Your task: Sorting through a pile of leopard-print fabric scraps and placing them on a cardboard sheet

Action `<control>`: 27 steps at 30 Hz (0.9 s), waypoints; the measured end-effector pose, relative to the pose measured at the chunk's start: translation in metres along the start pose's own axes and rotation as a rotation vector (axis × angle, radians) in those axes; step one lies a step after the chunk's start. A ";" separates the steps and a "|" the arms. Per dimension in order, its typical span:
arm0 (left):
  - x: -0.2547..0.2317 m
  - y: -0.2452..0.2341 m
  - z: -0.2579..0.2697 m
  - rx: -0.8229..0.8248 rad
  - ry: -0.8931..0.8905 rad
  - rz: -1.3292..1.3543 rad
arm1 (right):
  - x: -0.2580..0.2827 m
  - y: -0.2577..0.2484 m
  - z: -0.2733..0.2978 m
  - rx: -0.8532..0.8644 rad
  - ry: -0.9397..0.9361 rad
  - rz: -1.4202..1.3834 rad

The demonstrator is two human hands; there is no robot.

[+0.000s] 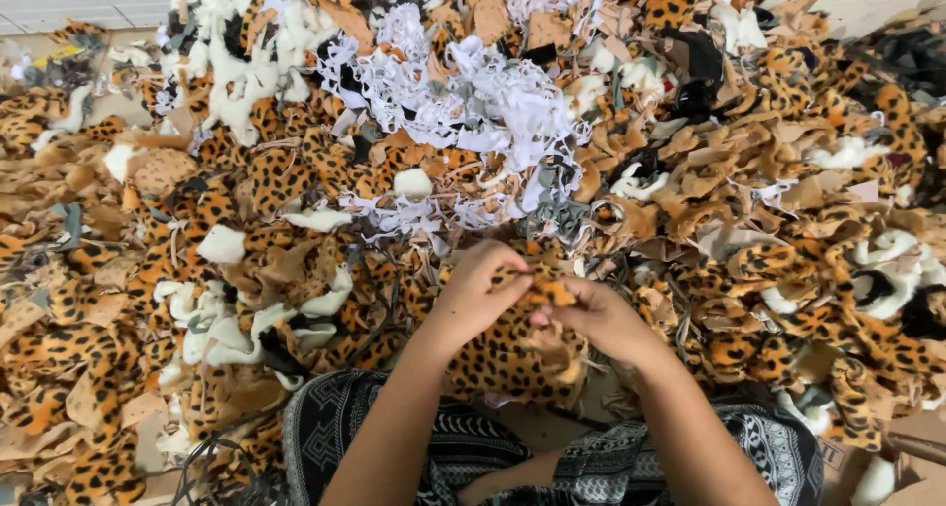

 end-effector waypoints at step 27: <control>0.058 0.038 0.056 0.125 -0.276 0.423 | -0.136 -0.052 0.003 -0.751 0.172 -0.876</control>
Point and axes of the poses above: each hand's wrist, its own z-axis away from the middle knuckle, its own y-axis out of the palm, x = y × z, the point moved 6 cm from there along -z, towards the middle knuckle, and after that the axes turned 7 degrees about -z, right-handed, at the moved point
